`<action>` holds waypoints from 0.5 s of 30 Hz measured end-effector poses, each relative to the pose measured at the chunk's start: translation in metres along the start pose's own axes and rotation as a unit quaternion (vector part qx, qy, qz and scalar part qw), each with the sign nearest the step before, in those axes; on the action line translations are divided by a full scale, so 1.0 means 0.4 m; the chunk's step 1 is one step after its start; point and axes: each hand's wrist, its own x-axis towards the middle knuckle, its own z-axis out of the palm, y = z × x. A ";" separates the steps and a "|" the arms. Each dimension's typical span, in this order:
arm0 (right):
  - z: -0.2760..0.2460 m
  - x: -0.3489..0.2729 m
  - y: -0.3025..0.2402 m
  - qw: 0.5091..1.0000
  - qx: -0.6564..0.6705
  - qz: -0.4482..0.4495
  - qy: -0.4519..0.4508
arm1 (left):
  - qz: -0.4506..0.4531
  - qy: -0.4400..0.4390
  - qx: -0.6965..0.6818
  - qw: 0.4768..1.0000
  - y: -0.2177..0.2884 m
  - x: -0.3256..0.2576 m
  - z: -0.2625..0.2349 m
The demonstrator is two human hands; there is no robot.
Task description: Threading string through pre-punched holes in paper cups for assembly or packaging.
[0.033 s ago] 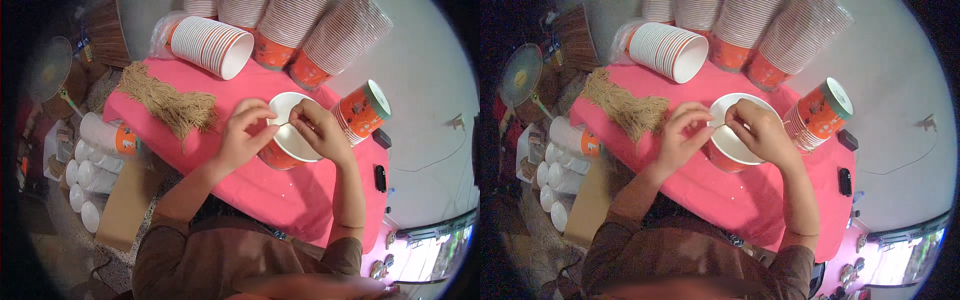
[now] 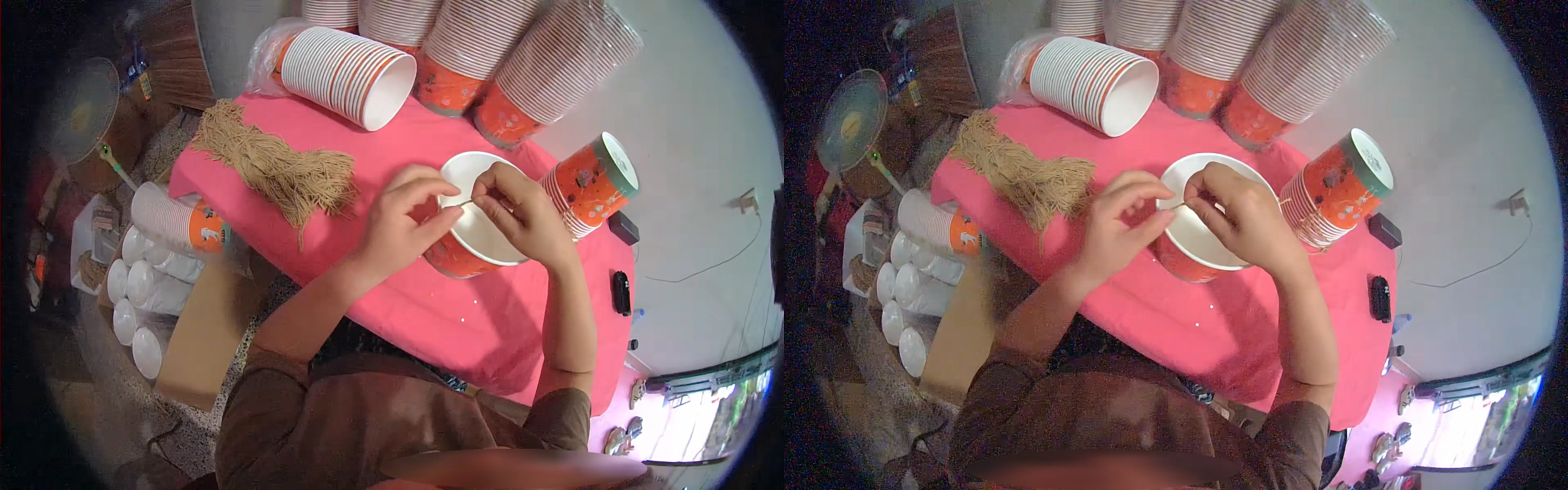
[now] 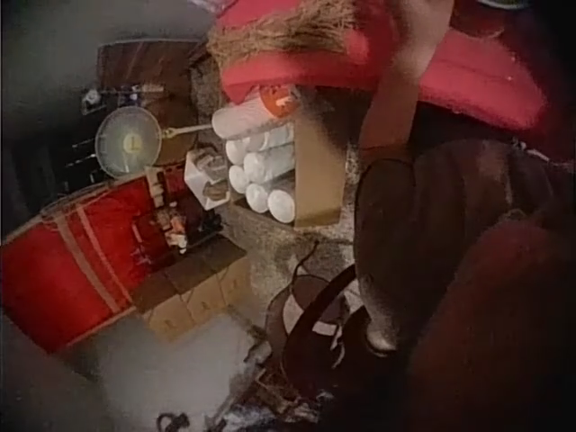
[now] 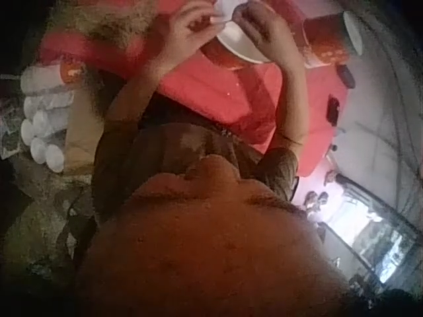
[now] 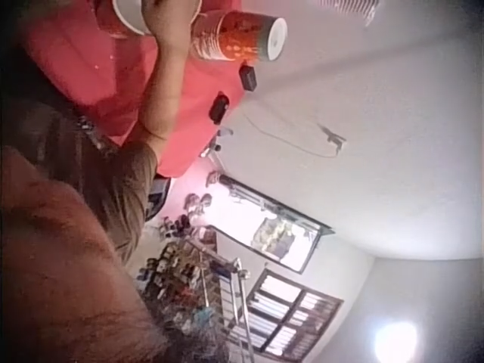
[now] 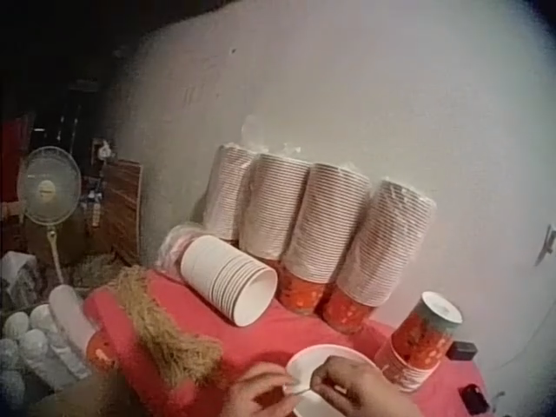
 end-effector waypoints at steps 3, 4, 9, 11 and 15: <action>-0.002 0.003 -0.012 0.999 0.012 0.031 -0.028 | 0.019 -0.014 0.000 1.000 -0.023 -0.003 0.001; -0.004 0.004 -0.013 0.998 0.018 0.037 -0.047 | -0.035 0.014 -0.038 0.999 -0.007 -0.003 0.002; 0.008 -0.006 -0.007 1.000 -0.006 -0.004 -0.005 | -0.246 -0.025 -0.246 0.937 -0.046 -0.036 -0.018; 0.017 -0.003 -0.011 0.994 -0.087 -0.062 0.011 | -0.263 -0.023 -0.305 0.915 -0.046 -0.042 -0.020; 0.033 0.015 -0.018 0.980 -0.122 -0.132 0.081 | -0.233 0.005 -0.291 0.928 -0.048 -0.059 -0.001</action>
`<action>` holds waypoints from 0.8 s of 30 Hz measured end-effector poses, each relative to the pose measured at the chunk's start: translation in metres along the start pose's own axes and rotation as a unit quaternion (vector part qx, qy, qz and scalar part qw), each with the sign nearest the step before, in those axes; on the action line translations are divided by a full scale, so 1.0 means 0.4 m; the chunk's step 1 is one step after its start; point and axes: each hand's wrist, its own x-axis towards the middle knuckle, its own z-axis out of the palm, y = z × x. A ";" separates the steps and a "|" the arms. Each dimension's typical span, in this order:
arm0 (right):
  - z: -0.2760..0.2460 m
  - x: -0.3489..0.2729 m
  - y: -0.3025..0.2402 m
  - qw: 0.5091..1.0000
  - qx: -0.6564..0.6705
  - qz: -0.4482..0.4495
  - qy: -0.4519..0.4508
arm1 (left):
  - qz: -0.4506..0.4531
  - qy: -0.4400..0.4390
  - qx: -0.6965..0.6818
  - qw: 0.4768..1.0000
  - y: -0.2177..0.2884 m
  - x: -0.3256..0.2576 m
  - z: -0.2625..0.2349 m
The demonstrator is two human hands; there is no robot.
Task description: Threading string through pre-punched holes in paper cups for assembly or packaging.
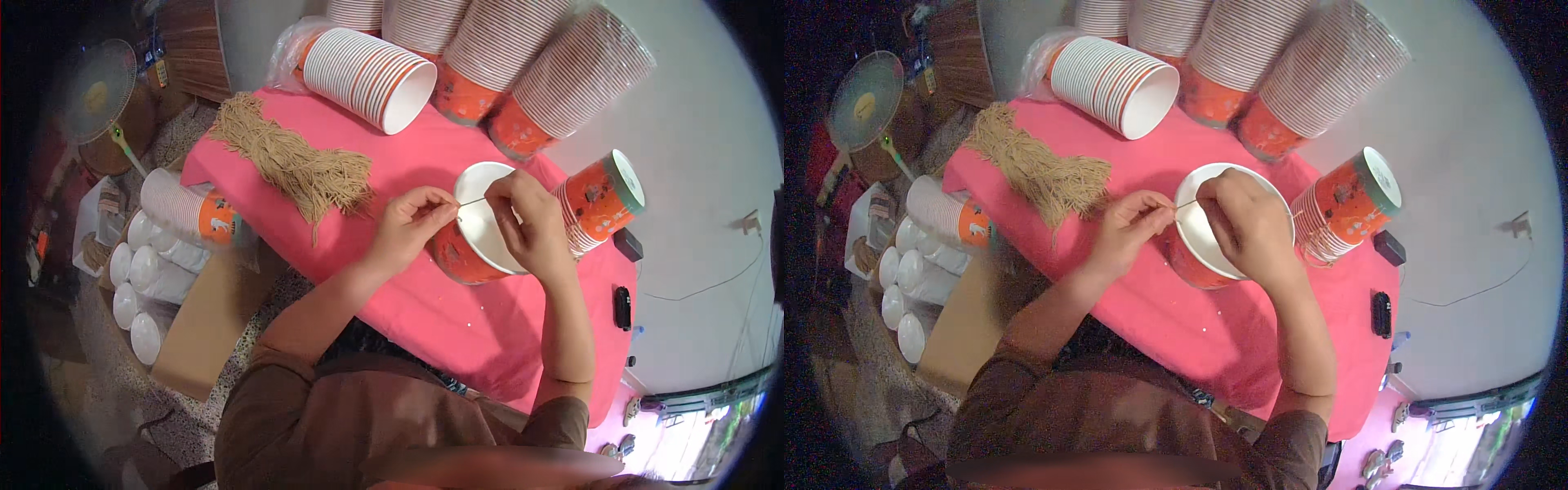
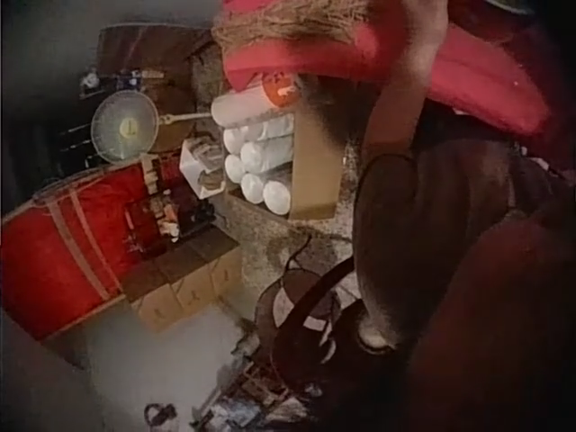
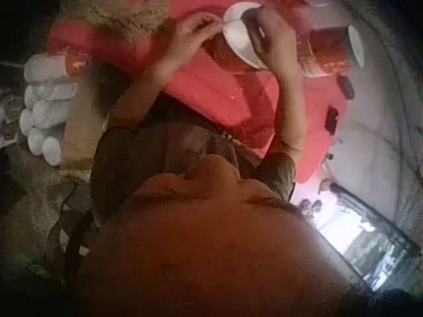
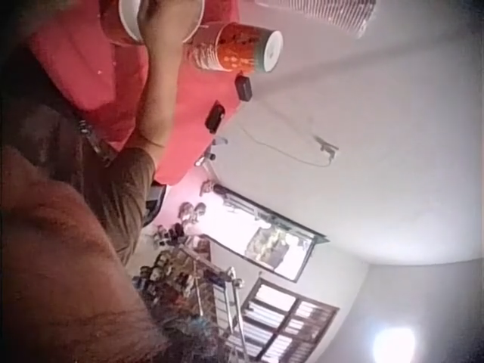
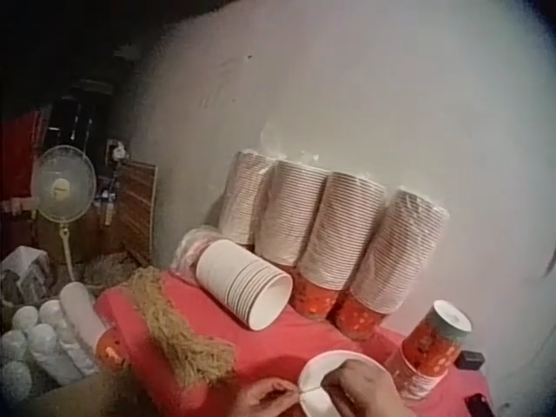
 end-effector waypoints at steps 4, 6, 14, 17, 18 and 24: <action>-0.004 0.005 -0.013 0.999 0.018 0.022 0.040 | 0.070 0.042 0.034 0.996 -0.037 -0.004 -0.001; -0.008 0.008 -0.011 0.996 0.013 0.031 0.084 | 0.091 0.048 0.065 0.993 -0.051 -0.007 -0.004; -0.033 0.006 0.003 0.976 0.015 0.059 0.211 | 0.005 0.089 -0.052 0.995 -0.093 -0.017 0.045; -0.017 -0.009 0.011 0.954 0.134 0.091 0.251 | 0.016 0.093 -0.079 0.992 -0.111 -0.009 0.070; -0.013 -0.014 0.014 0.957 0.133 0.103 0.237 | 0.007 0.090 -0.065 0.994 -0.117 -0.011 0.076; -0.020 -0.021 0.026 0.954 0.168 0.128 0.212 | -0.066 0.104 -0.184 0.975 -0.149 -0.010 0.100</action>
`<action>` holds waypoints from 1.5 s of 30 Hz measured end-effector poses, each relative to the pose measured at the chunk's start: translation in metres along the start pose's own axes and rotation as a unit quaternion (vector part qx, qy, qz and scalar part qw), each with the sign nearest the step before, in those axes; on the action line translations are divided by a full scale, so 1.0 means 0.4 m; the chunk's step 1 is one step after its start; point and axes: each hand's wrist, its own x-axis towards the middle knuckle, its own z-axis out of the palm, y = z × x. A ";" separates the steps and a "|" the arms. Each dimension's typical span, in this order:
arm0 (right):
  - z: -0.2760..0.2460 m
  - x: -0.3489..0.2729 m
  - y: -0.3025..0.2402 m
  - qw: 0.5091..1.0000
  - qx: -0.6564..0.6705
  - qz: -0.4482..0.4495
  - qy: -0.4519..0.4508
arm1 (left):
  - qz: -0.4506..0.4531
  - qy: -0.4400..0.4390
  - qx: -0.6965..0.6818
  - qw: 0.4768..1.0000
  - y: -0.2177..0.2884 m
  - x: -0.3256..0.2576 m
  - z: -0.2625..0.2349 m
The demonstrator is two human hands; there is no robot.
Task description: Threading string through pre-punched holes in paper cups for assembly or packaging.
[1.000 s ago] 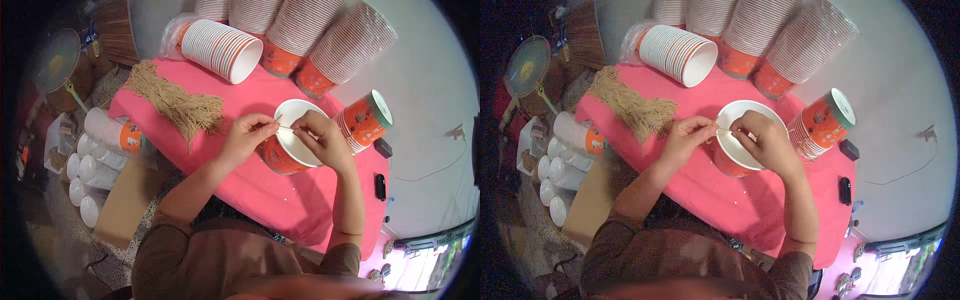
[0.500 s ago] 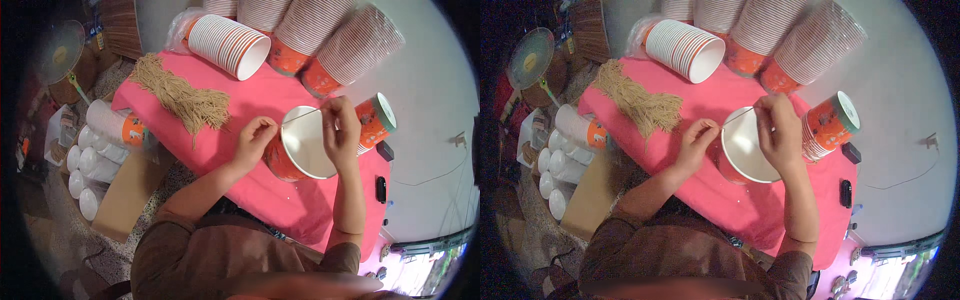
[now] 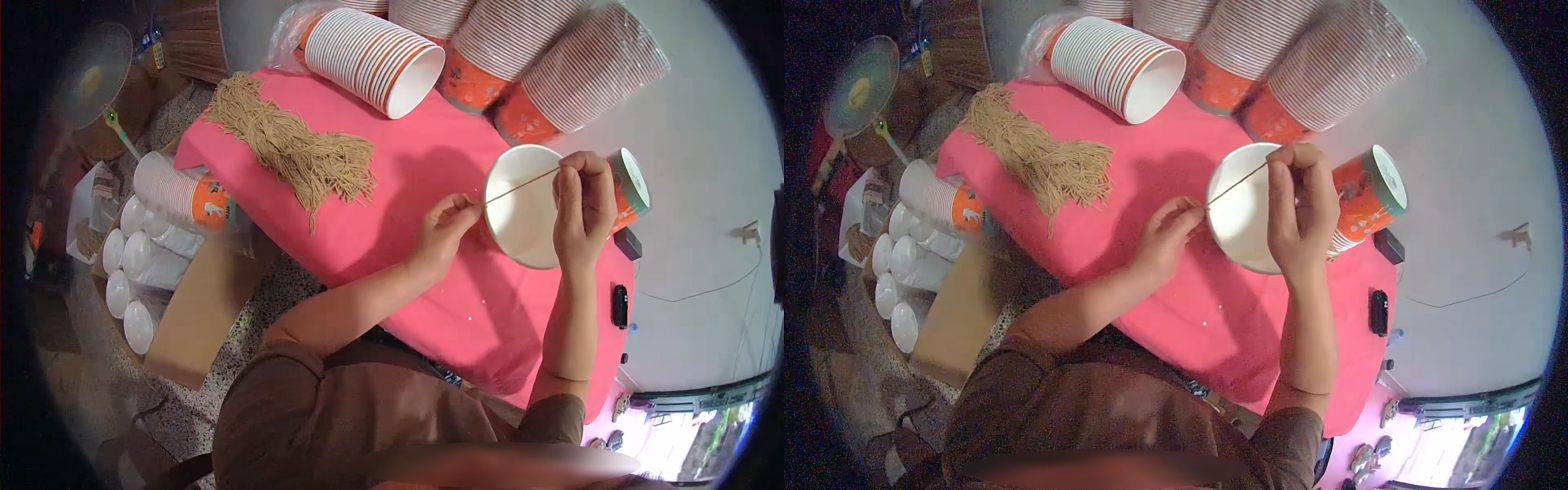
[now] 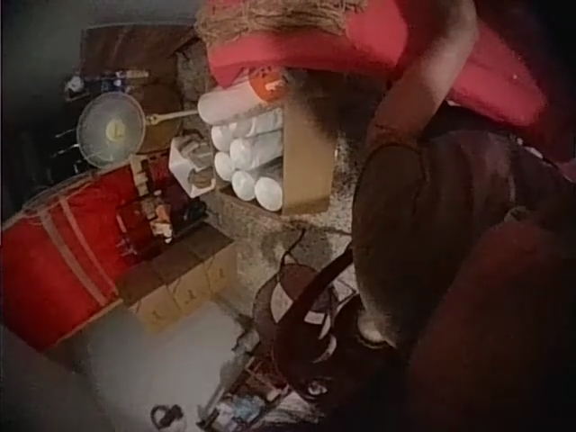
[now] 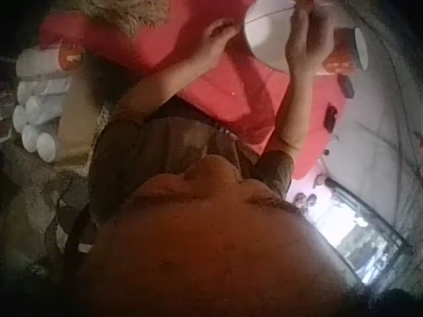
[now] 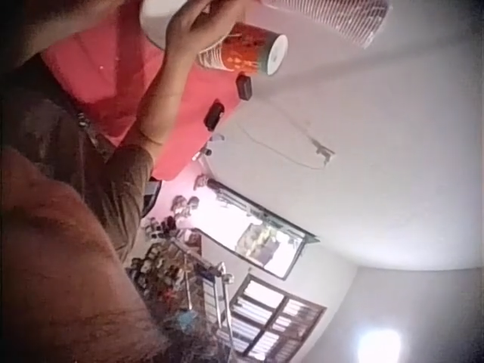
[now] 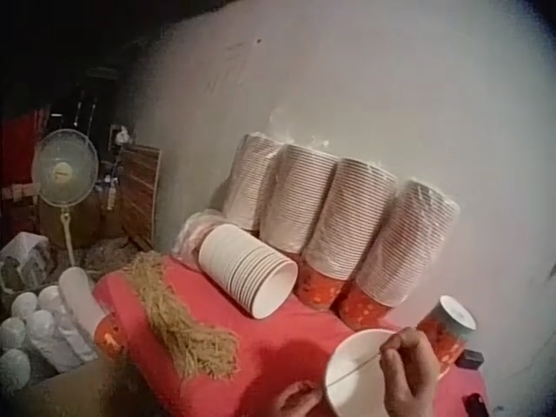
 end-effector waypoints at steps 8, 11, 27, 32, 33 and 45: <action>-0.026 -0.030 -0.079 0.959 -0.210 0.037 -0.187 | -0.027 0.001 -0.020 0.999 0.047 0.014 0.020; -0.003 -0.056 -0.095 0.880 -0.348 0.060 -0.316 | -0.019 -0.003 0.004 1.000 0.043 0.029 0.018; -0.047 -0.032 0.001 0.934 -0.271 0.109 -0.204 | 0.105 -0.036 0.106 0.988 -0.013 0.050 0.017; -0.020 -0.047 0.013 0.926 -0.176 0.206 -0.262 | 0.101 -0.068 0.110 0.986 -0.006 0.041 0.017; -0.017 -0.046 0.011 0.926 -0.176 0.206 -0.262 | 0.108 -0.064 0.130 0.984 0.001 0.035 0.020; 0.007 -0.033 -0.031 0.917 -0.245 0.167 -0.265 | 0.142 -0.068 0.166 0.974 -0.003 0.030 0.023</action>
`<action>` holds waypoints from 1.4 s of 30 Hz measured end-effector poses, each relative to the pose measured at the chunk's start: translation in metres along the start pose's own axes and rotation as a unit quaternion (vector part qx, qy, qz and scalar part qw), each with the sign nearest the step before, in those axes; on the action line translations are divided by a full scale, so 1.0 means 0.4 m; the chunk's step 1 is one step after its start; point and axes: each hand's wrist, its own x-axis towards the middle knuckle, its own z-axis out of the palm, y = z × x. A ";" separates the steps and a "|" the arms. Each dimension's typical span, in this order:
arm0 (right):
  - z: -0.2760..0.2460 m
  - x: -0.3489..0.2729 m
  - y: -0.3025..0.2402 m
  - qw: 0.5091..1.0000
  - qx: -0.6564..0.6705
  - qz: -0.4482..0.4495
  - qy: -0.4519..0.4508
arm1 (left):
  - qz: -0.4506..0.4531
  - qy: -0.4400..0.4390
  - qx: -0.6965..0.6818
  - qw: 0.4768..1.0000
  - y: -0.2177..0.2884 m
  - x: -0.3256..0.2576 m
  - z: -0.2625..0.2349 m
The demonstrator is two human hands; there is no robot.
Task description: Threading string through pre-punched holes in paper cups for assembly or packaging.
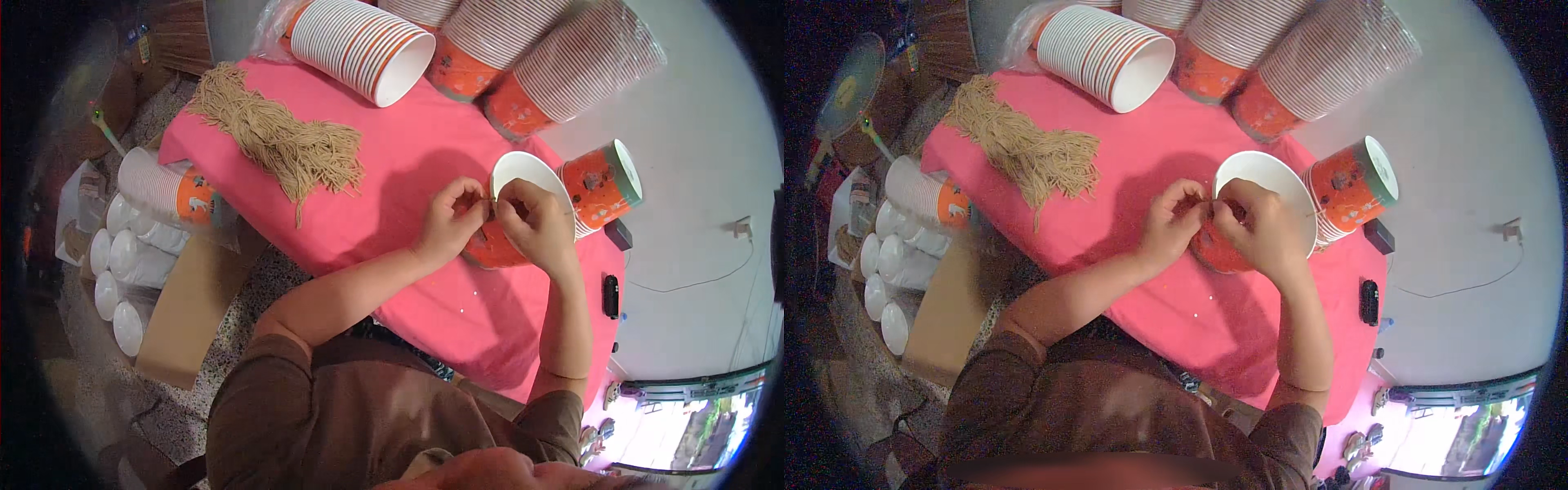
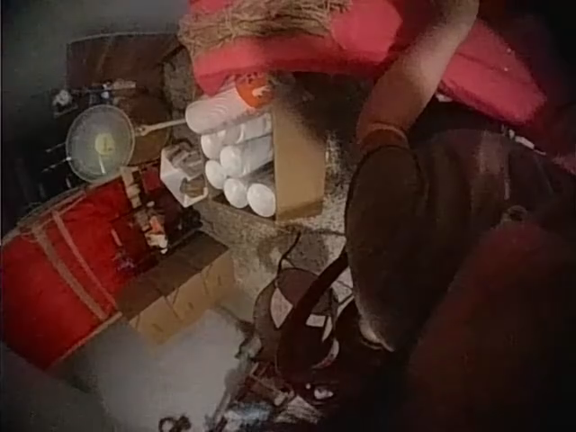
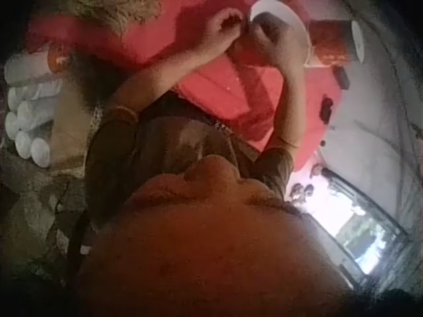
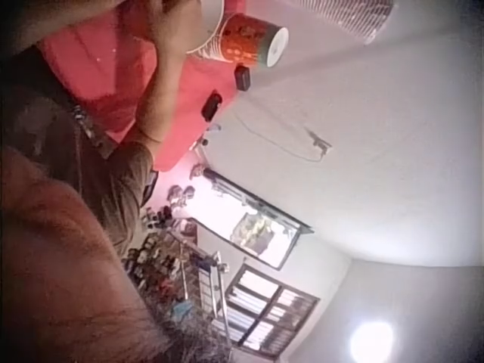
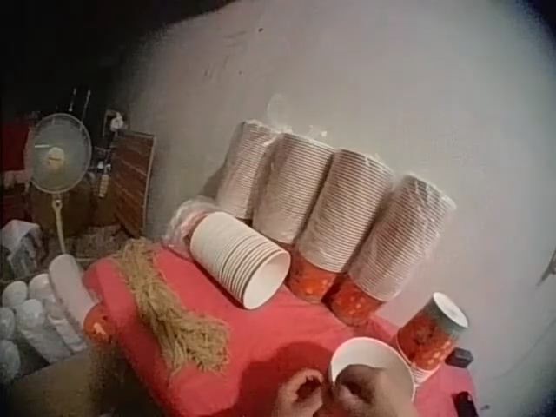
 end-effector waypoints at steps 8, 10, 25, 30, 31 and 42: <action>-0.005 -0.005 -0.012 0.990 -0.078 -0.110 -0.028 | 0.022 0.028 0.002 0.999 -0.007 -0.006 0.016; -0.006 -0.007 -0.011 0.990 -0.079 -0.107 -0.050 | 0.003 0.032 0.011 0.999 -0.011 -0.008 0.015; -0.022 -0.016 0.055 0.977 0.122 -0.028 -0.170 | 0.004 -0.005 0.009 1.000 -0.019 -0.012 0.011; -0.063 -0.030 0.098 0.950 0.223 0.080 -0.202 | -0.064 -0.084 0.003 0.994 -0.020 0.005 -0.007; -0.066 -0.036 0.116 0.951 0.228 0.092 -0.186 | -0.096 -0.106 0.009 0.990 -0.011 0.012 -0.011; -0.081 -0.083 0.110 0.990 0.128 -0.027 -0.043 | 0.199 -0.276 0.349 0.873 0.084 0.116 -0.026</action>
